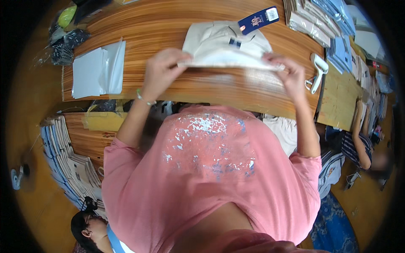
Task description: The person prepares a shirt for packaging by laying it flat, smoothing it, and using a roller. The person then folds the shirt around a cardboard insert, places it into a plastic bag, and seals the bag.
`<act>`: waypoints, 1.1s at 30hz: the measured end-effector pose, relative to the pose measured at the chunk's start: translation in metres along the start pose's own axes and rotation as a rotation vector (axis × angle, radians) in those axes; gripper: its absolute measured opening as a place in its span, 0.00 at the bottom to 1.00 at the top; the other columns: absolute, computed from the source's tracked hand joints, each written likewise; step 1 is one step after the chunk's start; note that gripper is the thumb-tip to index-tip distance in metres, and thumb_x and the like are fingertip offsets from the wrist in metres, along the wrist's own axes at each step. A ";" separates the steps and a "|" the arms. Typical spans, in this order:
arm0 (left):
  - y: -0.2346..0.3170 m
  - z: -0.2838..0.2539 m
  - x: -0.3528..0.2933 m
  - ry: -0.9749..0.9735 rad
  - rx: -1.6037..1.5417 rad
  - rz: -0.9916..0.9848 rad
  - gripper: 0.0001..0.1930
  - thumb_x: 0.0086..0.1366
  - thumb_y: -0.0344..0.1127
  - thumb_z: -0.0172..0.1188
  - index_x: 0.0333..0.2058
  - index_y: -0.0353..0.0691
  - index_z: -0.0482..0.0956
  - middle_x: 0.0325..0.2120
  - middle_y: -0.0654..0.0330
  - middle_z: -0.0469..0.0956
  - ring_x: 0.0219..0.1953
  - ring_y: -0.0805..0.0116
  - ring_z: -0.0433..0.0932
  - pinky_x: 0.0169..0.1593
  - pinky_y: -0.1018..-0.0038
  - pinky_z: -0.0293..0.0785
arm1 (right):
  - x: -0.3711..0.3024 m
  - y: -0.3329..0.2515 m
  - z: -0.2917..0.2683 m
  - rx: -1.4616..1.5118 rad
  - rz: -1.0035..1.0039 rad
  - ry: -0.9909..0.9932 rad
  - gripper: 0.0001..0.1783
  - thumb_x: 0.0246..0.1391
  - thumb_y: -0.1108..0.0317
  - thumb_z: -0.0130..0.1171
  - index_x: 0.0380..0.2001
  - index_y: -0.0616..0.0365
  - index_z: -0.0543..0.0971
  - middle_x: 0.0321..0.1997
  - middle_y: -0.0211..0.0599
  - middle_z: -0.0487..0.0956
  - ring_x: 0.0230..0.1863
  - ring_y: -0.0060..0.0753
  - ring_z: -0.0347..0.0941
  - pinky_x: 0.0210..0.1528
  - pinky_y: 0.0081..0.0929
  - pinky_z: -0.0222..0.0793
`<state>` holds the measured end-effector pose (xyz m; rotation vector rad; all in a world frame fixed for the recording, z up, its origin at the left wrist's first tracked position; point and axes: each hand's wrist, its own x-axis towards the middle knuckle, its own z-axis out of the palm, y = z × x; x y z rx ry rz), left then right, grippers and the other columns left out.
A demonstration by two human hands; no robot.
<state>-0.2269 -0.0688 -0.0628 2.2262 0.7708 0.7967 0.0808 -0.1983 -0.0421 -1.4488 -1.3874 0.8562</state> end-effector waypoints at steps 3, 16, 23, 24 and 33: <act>-0.045 0.055 -0.090 -0.199 -0.022 0.121 0.09 0.42 0.21 0.53 0.25 0.40 0.77 0.31 0.64 0.78 0.39 0.64 0.76 0.41 0.71 0.73 | -0.089 0.073 0.050 -0.272 -0.051 -0.112 0.17 0.34 0.87 0.51 0.29 0.58 0.78 0.37 0.35 0.80 0.49 0.37 0.73 0.49 0.29 0.62; -0.092 0.084 -0.130 -0.390 -0.668 -0.916 0.09 0.57 0.29 0.60 0.35 0.32 0.74 0.24 0.64 0.76 0.28 0.78 0.73 0.31 0.82 0.69 | -0.117 0.121 0.073 0.530 0.891 0.049 0.06 0.49 0.72 0.61 0.28 0.60 0.74 0.21 0.26 0.73 0.21 0.15 0.68 0.24 0.13 0.63; -0.088 0.085 -0.136 -0.467 -0.729 -1.070 0.11 0.56 0.30 0.60 0.36 0.31 0.74 0.28 0.60 0.79 0.31 0.78 0.75 0.33 0.82 0.70 | -0.127 0.143 0.069 0.365 0.941 -0.243 0.06 0.48 0.72 0.62 0.26 0.59 0.74 0.16 0.21 0.70 0.17 0.10 0.61 0.21 0.11 0.57; -0.083 0.085 -0.135 -0.429 -0.758 -1.062 0.11 0.56 0.30 0.60 0.36 0.31 0.74 0.29 0.59 0.79 0.31 0.78 0.75 0.34 0.82 0.70 | -0.129 0.146 0.071 0.332 0.886 -0.242 0.06 0.48 0.71 0.63 0.26 0.59 0.75 0.17 0.21 0.70 0.18 0.10 0.61 0.21 0.10 0.57; -0.070 0.088 -0.142 -0.297 -0.793 -1.046 0.13 0.57 0.29 0.60 0.40 0.32 0.73 0.30 0.60 0.78 0.32 0.77 0.75 0.36 0.83 0.70 | -0.113 0.107 0.068 0.421 0.854 -0.054 0.12 0.47 0.75 0.61 0.34 0.59 0.69 0.22 0.24 0.71 0.23 0.14 0.63 0.24 0.13 0.60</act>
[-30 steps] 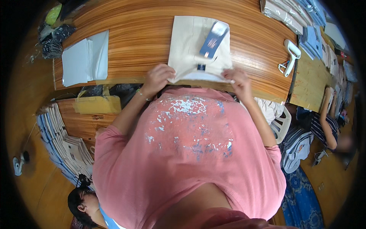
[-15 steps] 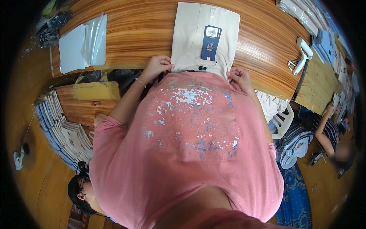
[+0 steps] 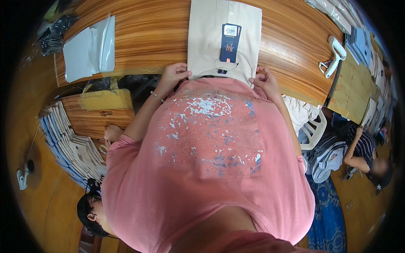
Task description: The person prepares a shirt for packaging by laying it flat, smoothing it, and using a roller. The person then folds the shirt around a cardboard insert, places it into a plastic bag, and seals the bag.
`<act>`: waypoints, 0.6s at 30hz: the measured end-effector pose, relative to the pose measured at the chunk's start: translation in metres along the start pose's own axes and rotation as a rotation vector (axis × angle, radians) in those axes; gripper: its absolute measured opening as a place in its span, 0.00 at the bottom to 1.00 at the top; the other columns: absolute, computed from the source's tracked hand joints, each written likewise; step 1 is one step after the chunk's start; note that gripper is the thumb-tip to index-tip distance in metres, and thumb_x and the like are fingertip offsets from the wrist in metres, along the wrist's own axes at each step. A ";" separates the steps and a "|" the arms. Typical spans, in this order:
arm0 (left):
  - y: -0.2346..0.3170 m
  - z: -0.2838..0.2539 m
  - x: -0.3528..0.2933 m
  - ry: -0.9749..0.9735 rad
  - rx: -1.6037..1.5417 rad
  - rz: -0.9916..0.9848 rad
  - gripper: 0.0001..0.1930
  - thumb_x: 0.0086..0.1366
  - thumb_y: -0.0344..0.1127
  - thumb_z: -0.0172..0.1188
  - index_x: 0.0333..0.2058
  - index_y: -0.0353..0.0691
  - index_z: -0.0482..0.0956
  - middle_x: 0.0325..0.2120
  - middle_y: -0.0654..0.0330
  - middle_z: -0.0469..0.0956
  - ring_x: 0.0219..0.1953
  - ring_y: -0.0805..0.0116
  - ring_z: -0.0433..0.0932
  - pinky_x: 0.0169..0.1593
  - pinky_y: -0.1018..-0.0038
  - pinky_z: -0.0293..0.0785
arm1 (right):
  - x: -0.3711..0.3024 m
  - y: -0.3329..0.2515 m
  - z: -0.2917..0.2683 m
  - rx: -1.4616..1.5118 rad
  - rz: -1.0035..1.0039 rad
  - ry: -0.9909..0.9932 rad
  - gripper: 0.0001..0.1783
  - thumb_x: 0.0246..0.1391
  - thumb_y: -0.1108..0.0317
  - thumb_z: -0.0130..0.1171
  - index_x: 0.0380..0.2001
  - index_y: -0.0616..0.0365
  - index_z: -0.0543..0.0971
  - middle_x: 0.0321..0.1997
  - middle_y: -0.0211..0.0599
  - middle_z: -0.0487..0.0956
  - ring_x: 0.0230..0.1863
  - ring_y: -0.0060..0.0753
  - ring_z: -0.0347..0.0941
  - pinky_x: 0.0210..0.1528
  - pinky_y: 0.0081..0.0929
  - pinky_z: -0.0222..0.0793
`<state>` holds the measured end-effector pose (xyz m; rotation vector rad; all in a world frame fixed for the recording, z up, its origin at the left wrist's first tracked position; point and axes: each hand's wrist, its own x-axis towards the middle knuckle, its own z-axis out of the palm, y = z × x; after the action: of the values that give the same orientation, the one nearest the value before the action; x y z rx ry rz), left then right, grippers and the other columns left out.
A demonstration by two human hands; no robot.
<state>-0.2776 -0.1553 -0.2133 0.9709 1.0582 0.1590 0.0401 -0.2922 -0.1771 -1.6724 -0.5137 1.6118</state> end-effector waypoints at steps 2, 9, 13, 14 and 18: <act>-0.004 0.001 0.001 0.018 -0.042 0.012 0.13 0.57 0.29 0.60 0.41 0.32 0.73 0.29 0.61 0.78 0.31 0.77 0.75 0.34 0.83 0.69 | 0.009 0.015 0.005 -0.005 -0.166 0.077 0.13 0.46 0.75 0.63 0.34 0.59 0.70 0.21 0.25 0.70 0.22 0.15 0.62 0.24 0.15 0.59; 0.012 0.012 -0.018 0.305 0.579 0.315 0.12 0.59 0.30 0.58 0.41 0.33 0.71 0.32 0.62 0.77 0.33 0.76 0.74 0.37 0.81 0.69 | -0.007 0.009 -0.006 -0.623 -0.268 -0.033 0.10 0.45 0.70 0.64 0.28 0.59 0.73 0.17 0.26 0.66 0.20 0.16 0.58 0.23 0.20 0.57; 0.049 0.034 -0.012 0.172 0.451 0.337 0.10 0.60 0.29 0.56 0.40 0.33 0.72 0.34 0.61 0.76 0.36 0.75 0.74 0.41 0.80 0.70 | 0.015 -0.025 0.004 -0.202 -0.230 0.099 0.11 0.48 0.70 0.62 0.32 0.64 0.74 0.20 0.30 0.72 0.19 0.18 0.65 0.22 0.16 0.63; 0.047 0.042 0.001 0.087 0.351 0.410 0.09 0.60 0.28 0.55 0.39 0.34 0.73 0.36 0.61 0.75 0.37 0.74 0.74 0.43 0.79 0.71 | 0.028 -0.027 0.011 -0.172 -0.258 0.100 0.12 0.48 0.71 0.61 0.34 0.65 0.73 0.21 0.31 0.73 0.19 0.18 0.67 0.21 0.16 0.64; 0.056 0.075 0.035 0.045 0.443 0.510 0.10 0.58 0.25 0.56 0.39 0.35 0.73 0.35 0.60 0.75 0.36 0.75 0.74 0.42 0.80 0.72 | 0.055 -0.040 0.047 -0.168 -0.260 0.137 0.17 0.47 0.75 0.61 0.41 0.66 0.69 0.25 0.34 0.76 0.18 0.17 0.69 0.15 0.13 0.63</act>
<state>-0.1819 -0.1475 -0.1849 1.6386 0.8825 0.3761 0.0102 -0.2155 -0.1812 -1.7422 -0.7796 1.2872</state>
